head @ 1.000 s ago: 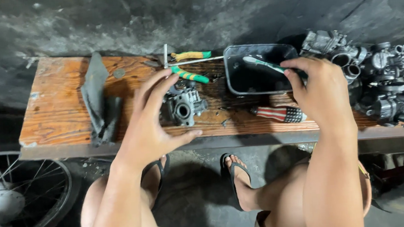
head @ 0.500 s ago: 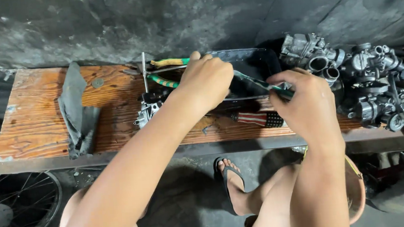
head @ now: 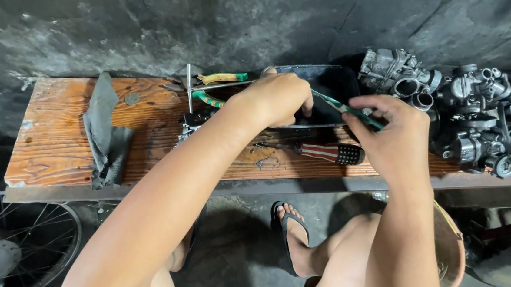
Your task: Cleaning motorcycle carburetor components using a toothbrush and cleaning fluid
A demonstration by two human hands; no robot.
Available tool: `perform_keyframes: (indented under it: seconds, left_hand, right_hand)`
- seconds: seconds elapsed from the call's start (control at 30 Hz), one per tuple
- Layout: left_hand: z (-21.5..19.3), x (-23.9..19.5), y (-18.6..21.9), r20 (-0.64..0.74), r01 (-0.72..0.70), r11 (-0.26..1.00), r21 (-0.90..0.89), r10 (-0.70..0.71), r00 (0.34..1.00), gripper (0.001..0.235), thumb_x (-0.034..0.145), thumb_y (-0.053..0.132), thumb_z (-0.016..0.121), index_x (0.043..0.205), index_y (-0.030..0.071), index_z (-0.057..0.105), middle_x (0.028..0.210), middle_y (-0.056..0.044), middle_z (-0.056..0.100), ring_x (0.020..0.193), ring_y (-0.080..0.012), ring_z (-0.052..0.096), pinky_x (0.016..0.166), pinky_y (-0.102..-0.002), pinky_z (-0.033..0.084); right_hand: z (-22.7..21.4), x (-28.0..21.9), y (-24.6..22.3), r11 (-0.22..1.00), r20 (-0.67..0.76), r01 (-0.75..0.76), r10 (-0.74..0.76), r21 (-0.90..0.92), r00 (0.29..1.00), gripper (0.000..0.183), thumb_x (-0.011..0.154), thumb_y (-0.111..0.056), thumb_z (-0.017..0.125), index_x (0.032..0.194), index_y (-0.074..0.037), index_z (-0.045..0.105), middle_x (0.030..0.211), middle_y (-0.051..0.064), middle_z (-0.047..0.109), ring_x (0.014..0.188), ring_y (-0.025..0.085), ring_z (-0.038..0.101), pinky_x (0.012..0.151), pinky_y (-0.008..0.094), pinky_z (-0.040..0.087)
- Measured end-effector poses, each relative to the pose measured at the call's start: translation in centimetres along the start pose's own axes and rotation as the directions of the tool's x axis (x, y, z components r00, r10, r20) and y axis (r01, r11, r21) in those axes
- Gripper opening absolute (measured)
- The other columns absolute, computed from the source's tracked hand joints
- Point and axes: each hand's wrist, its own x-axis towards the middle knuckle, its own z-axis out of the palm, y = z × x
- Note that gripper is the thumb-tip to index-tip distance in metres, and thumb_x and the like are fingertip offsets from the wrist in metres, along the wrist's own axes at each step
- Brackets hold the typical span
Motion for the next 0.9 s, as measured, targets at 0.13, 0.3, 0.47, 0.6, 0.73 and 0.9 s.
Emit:
perform_keyframes:
  seconds: [0.13,0.3,0.47,0.6,0.73,0.9]
  left_hand:
    - [-2.5,-2.0,1.2,0.027,-0.022,0.999,-0.032,0.023,0.999,0.028,0.082,0.008,0.078,0.104,0.024,0.081,0.105,-0.004,0.079,0.112,-0.0353,0.07,0.107,-0.054,0.041]
    - [-4.0,-3.5,2.1,0.07,-0.001,0.994,-0.106,0.009,0.997,0.033,0.084,0.01,0.072,0.106,0.031,0.081,0.102,-0.008,0.079,0.108,-0.0365,0.071,0.105,-0.05,0.049]
    - [-4.4,-3.8,1.3,0.0,0.046,0.979,-0.196,-0.047,0.999,0.027,0.084,0.014,0.074,0.11,0.017,0.079,0.101,-0.011,0.078,0.106,-0.0359,0.072,0.098,-0.05,0.053]
    - [-4.4,-4.3,0.6,-0.134,0.048,0.973,-0.226,-0.08,0.988,0.028,0.079,0.012,0.078,0.107,0.011,0.078,0.095,-0.01,0.076,0.1,-0.0341,0.073,0.09,-0.049,0.057]
    - [-4.9,-5.7,1.0,-0.205,-0.015,0.96,-0.279,-0.045,0.978,0.027,0.077,0.01,0.079,0.103,0.007,0.076,0.091,-0.012,0.075,0.096,-0.0371,0.072,0.085,-0.052,0.057]
    - [-4.8,-6.5,1.2,-0.285,-0.032,0.916,-0.4,-0.091,0.954,0.027,0.079,0.011,0.076,0.105,0.001,0.077,0.091,-0.015,0.076,0.096,-0.0346,0.074,0.086,-0.047,0.058]
  right_hand:
    - [0.4,0.0,0.3,0.991,0.023,0.084,-0.082,-0.1,0.996,0.019,0.087,-0.012,0.085,0.105,-0.017,0.081,0.09,0.006,0.074,0.083,0.023,0.07,0.073,0.036,0.056]
    - [1.0,0.2,-0.2,0.989,0.046,0.123,-0.12,-0.086,0.992,0.018,0.088,-0.013,0.083,0.106,-0.015,0.08,0.089,0.011,0.074,0.086,0.034,0.072,0.072,0.044,0.057]
    - [1.1,0.0,-0.2,0.991,0.04,0.113,-0.11,-0.078,0.993,0.012,0.093,-0.012,0.08,0.104,-0.013,0.08,0.09,0.011,0.072,0.086,0.035,0.072,0.071,0.043,0.057]
    - [1.0,0.1,-0.2,0.992,0.055,0.085,-0.08,-0.098,0.995,0.01,0.092,-0.015,0.079,0.101,-0.016,0.081,0.092,0.009,0.072,0.089,0.035,0.072,0.072,0.045,0.057]
    - [0.6,-0.1,-1.5,0.991,0.069,0.085,-0.078,-0.105,0.995,0.012,0.092,-0.012,0.078,0.103,-0.013,0.081,0.09,0.011,0.072,0.087,0.036,0.072,0.07,0.045,0.057]
    - [0.6,-0.1,-1.1,0.982,0.074,0.142,-0.134,-0.124,0.988,0.012,0.099,-0.018,0.074,0.106,-0.01,0.08,0.09,0.014,0.071,0.089,0.042,0.071,0.07,0.048,0.056]
